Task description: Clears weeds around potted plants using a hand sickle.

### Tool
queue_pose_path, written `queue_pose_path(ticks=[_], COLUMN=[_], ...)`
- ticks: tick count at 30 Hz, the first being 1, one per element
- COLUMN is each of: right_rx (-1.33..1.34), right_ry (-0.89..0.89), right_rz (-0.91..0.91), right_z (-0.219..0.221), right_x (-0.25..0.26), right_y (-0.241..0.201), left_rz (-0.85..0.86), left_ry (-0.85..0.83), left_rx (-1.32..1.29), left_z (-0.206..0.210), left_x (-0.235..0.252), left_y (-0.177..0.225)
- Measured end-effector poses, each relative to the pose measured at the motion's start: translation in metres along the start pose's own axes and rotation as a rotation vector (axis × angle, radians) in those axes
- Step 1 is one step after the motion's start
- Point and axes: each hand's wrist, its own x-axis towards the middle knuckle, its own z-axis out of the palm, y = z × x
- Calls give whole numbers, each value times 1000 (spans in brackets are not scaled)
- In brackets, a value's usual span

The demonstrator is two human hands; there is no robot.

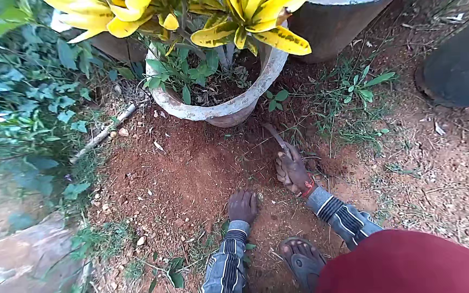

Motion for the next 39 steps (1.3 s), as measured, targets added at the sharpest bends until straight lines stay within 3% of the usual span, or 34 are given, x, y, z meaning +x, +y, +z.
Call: queue_pose_path(ticks=[2, 3, 8, 11, 14, 16, 18, 24, 26, 28, 31, 33, 35, 39], right_rx=[247, 239, -257, -383, -155, 208, 357, -190, -277, -324, -42, 246, 362, -96], right_ry=[-1, 5, 138, 146, 106, 29, 0, 145, 180, 187, 121, 53, -2, 192], right_rz=[52, 37, -50, -2, -7, 39, 39, -100, -74, 1, 37, 47, -18, -140], right_z=[-9, -21, -61, -28, 10, 9, -7, -58, -49, -28, -7, -22, -41, -61], right_x=[-22, -39, -104, -46, 17, 8, -17, -96, -76, -17, 35, 18, -9, -74], right_y=[-2, -1, -17, -19, -9, -8, -18, -52, -54, -52, -50, -44, -43, -50], left_rz=[8, 11, 5, 6, 17, 7, 9, 3, 1, -7, -1, -5, -4, 5], left_ry=[17, 20, 24, 40, 58, 40, 46, 32, 33, 24, 23, -1, 3, -4], left_rx=[3, 7, 5, 8, 10, 5, 2, -7, -10, -16, -12, -18, -18, -11], left_z=[2, 3, 2, 1, 2, 1, 3, 2, 2, 3, 0, 0, 1, 1], left_x=[1, 0, 0, 1, 4, 0, 1, 1, 2, -2, 1, -3, -2, -1], left_y=[-1, -1, -1, -1, -2, -1, -1, 0, 0, 0, -3, 2, 0, -1])
